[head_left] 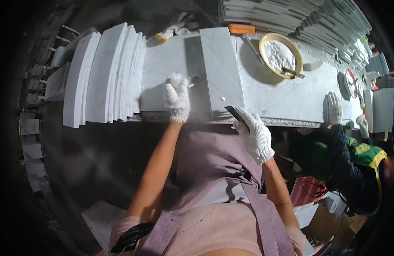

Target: The person repeatedly scrapes the edges of white rectangular tiles with a metal scraper, then wipes the surface with a cloth. They handle tiles one at a time from a stack on the table and place them back after treatment.

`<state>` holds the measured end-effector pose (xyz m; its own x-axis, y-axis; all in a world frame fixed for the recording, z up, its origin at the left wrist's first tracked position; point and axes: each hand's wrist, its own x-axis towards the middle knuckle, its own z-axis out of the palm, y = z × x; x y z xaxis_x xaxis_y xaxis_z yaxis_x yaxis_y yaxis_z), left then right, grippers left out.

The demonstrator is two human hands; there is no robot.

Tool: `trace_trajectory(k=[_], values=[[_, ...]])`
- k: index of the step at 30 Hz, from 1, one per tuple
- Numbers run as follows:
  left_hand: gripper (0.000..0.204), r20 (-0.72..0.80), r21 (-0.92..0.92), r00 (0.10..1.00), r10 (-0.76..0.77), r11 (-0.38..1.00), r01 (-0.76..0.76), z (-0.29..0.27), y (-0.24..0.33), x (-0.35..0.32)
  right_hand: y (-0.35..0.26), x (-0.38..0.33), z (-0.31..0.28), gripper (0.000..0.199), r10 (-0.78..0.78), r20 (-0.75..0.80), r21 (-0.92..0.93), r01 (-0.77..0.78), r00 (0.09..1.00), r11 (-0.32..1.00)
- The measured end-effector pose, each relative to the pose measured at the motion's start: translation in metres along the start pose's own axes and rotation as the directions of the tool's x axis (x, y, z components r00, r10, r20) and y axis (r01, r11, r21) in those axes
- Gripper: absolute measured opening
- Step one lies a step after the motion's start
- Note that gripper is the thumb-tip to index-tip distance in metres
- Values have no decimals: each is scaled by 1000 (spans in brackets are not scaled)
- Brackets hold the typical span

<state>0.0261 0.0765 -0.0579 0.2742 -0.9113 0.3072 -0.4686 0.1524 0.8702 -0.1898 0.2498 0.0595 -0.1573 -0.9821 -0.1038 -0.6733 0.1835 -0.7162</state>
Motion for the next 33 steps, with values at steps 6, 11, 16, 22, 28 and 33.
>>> trace_trajectory(k=[6, 11, 16, 22, 28, 33], values=[[48, 70, -245, 992, -101, 963, 115, -1, 14, -2, -13, 13, -4, 49, -14, 30, -158, 18, 999, 987], [45, 52, -180, 994, -92, 979, 100, -1, 17, 0, -7, 20, 2, 43, -25, 74, -180, 38, 997, 983], [43, 50, -214, 994, -93, 972, 102, 0, 15, -1, -7, 25, 12, 45, -21, 50, -242, 32, 999, 970], [43, 50, -172, 996, -76, 982, 83, -1, 16, 0, -12, 35, 12, 42, 3, 72, -231, 14, 997, 973], [47, 42, 6, 999, 3, 1000, -3, -4, 8, 1, -11, 41, 14, 43, -89, 2, -224, 87, 996, 971], [48, 4, 9, 999, 47, 999, -47, 0, 3, 2, -15, 31, 11, 45, -33, 98, -344, 64, 995, 937]])
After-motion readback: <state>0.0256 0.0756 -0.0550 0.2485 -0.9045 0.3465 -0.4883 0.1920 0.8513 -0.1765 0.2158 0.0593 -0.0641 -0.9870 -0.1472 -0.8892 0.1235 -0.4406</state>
